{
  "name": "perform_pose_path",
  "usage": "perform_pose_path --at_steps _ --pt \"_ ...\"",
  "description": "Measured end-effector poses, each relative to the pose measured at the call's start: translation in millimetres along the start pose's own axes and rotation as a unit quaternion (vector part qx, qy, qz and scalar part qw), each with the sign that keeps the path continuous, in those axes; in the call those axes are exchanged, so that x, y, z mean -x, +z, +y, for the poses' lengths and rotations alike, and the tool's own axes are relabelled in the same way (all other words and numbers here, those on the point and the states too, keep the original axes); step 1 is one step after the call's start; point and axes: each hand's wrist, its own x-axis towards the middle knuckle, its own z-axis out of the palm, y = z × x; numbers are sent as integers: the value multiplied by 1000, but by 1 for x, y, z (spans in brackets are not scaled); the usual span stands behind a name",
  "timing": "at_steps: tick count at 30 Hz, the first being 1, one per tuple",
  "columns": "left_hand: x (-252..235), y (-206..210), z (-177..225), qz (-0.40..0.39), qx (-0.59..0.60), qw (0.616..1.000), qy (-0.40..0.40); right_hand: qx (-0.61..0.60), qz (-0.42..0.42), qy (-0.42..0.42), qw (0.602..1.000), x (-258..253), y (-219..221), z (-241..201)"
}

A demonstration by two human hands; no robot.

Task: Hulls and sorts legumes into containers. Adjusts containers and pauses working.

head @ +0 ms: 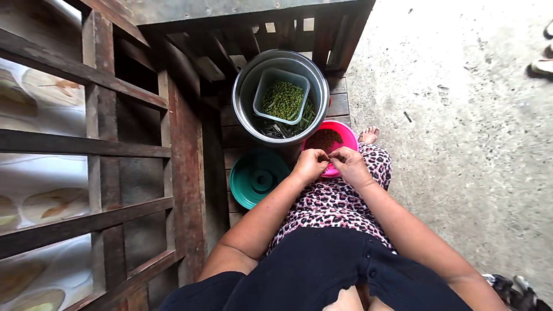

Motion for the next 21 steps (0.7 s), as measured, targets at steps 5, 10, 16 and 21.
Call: perform_pose_path --at_steps 5,10,16,21 --pt "0 1 -2 14 -6 1000 -15 82 -4 52 995 -1 -1 -15" --pt "2 1 -4 37 58 998 -17 -61 -30 163 984 1 -5 -18" --pt "10 10 -4 59 137 988 34 -307 1 266 914 3 -2 -16" --pt "17 11 -6 74 116 989 60 -330 -21 257 908 3 -2 -14"
